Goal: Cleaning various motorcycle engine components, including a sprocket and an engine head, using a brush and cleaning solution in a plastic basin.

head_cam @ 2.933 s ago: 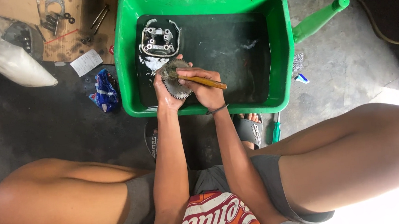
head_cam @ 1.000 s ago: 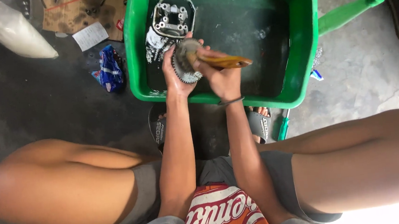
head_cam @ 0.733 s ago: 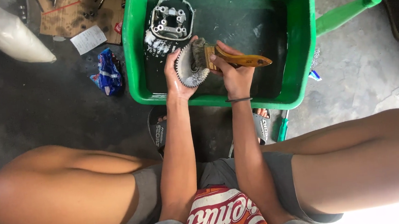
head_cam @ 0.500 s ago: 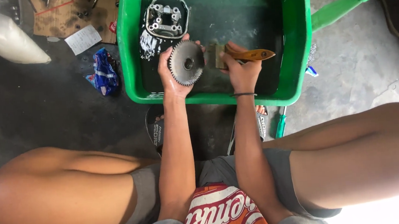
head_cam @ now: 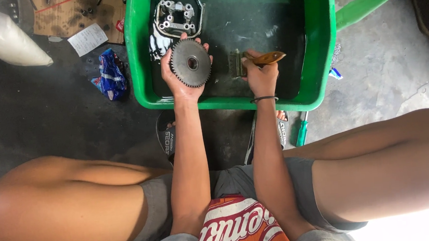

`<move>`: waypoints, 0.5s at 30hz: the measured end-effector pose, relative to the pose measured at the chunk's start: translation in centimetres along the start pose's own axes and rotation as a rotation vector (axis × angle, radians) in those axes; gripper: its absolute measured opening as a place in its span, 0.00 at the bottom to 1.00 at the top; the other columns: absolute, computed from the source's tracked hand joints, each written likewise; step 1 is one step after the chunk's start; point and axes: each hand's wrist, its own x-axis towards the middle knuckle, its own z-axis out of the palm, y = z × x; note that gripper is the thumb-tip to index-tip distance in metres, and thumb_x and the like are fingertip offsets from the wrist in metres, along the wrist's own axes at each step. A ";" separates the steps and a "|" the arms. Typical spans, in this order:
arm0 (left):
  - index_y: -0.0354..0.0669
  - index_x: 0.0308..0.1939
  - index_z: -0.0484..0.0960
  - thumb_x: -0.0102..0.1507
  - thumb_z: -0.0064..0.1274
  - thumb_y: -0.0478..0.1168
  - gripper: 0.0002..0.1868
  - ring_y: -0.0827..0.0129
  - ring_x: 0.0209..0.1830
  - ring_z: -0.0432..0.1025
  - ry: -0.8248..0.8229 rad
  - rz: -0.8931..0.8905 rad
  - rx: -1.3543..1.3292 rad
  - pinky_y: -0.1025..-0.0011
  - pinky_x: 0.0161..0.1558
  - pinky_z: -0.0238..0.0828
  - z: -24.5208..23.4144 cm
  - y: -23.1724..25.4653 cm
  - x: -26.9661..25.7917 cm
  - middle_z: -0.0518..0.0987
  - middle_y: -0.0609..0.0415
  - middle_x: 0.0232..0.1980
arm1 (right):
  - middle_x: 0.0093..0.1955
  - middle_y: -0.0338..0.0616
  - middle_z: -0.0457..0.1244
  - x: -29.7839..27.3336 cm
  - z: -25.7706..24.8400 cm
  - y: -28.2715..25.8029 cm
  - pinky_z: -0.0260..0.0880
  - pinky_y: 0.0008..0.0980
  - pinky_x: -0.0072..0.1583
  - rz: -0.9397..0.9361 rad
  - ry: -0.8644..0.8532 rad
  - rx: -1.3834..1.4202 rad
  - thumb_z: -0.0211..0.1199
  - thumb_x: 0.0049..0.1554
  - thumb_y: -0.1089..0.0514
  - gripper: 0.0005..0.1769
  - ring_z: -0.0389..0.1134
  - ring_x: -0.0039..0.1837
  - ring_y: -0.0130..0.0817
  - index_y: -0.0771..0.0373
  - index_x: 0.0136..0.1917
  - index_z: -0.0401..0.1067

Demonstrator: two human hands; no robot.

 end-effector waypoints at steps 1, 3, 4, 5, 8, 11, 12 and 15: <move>0.50 0.64 0.77 0.59 0.52 0.56 0.31 0.48 0.53 0.75 -0.001 0.000 0.000 0.57 0.49 0.71 -0.1 0.0 0.1 0.79 0.43 0.55 | 0.54 0.40 0.73 0.2 0.1 0.3 0.85 0.25 0.43 -0.001 0.000 0.000 0.66 0.51 0.56 0.20 0.76 0.52 0.30 0.55 0.58 0.80; 0.50 0.65 0.76 0.60 0.50 0.56 0.31 0.48 0.54 0.75 -0.015 0.004 -0.003 0.56 0.49 0.71 -0.3 -0.1 0.2 0.79 0.43 0.56 | 0.59 0.41 0.72 0.6 0.2 1.1 0.83 0.26 0.46 -0.022 -0.061 -0.045 0.64 0.53 0.58 0.23 0.75 0.57 0.33 0.56 0.63 0.78; 0.50 0.65 0.76 0.60 0.50 0.56 0.31 0.48 0.54 0.75 -0.016 0.005 -0.003 0.56 0.49 0.71 -0.3 -0.1 0.1 0.79 0.43 0.56 | 0.59 0.41 0.72 0.8 0.3 1.2 0.83 0.26 0.46 -0.023 -0.062 -0.046 0.64 0.53 0.58 0.23 0.75 0.57 0.33 0.56 0.63 0.78; 0.50 0.64 0.76 0.60 0.51 0.56 0.31 0.48 0.54 0.75 -0.013 0.011 0.005 0.56 0.48 0.71 -0.2 -0.1 0.1 0.79 0.43 0.55 | 0.59 0.40 0.72 0.9 0.4 1.4 0.84 0.27 0.46 -0.017 -0.073 -0.066 0.63 0.52 0.59 0.23 0.74 0.57 0.33 0.55 0.62 0.78; 0.49 0.63 0.77 0.60 0.51 0.56 0.30 0.48 0.52 0.75 -0.004 0.019 0.014 0.56 0.47 0.71 0.1 -0.1 0.0 0.79 0.44 0.55 | 0.58 0.37 0.72 0.8 0.6 1.4 0.84 0.27 0.46 0.001 -0.082 -0.102 0.63 0.51 0.59 0.24 0.73 0.54 0.30 0.53 0.62 0.79; 0.53 0.67 0.76 0.60 0.51 0.58 0.32 0.46 0.57 0.75 -0.026 -0.019 -0.007 0.49 0.54 0.72 -2.6 -0.1 1.8 0.78 0.43 0.60 | 0.54 0.49 0.71 2.3 0.8 4.1 0.83 0.34 0.42 -0.074 -0.072 -0.086 0.66 0.51 0.61 0.22 0.74 0.49 0.39 0.56 0.60 0.79; 0.57 0.70 0.74 0.61 0.52 0.61 0.34 0.43 0.63 0.74 -0.053 -0.058 -0.029 0.42 0.61 0.73 -3.9 -0.2 2.9 0.76 0.42 0.65 | 0.52 0.61 0.70 3.2 0.9 5.3 0.81 0.42 0.39 -0.162 -0.067 -0.054 0.68 0.51 0.63 0.20 0.76 0.46 0.48 0.61 0.58 0.79; 0.58 0.69 0.75 0.61 0.51 0.61 0.33 0.43 0.62 0.74 -0.057 -0.079 -0.034 0.40 0.59 0.73 -4.5 0.1 3.5 0.77 0.41 0.64 | 0.52 0.52 0.72 3.0 0.9 4.7 0.74 0.49 0.61 -0.117 -0.065 -0.243 0.71 0.48 0.56 0.21 0.72 0.62 0.51 0.48 0.57 0.82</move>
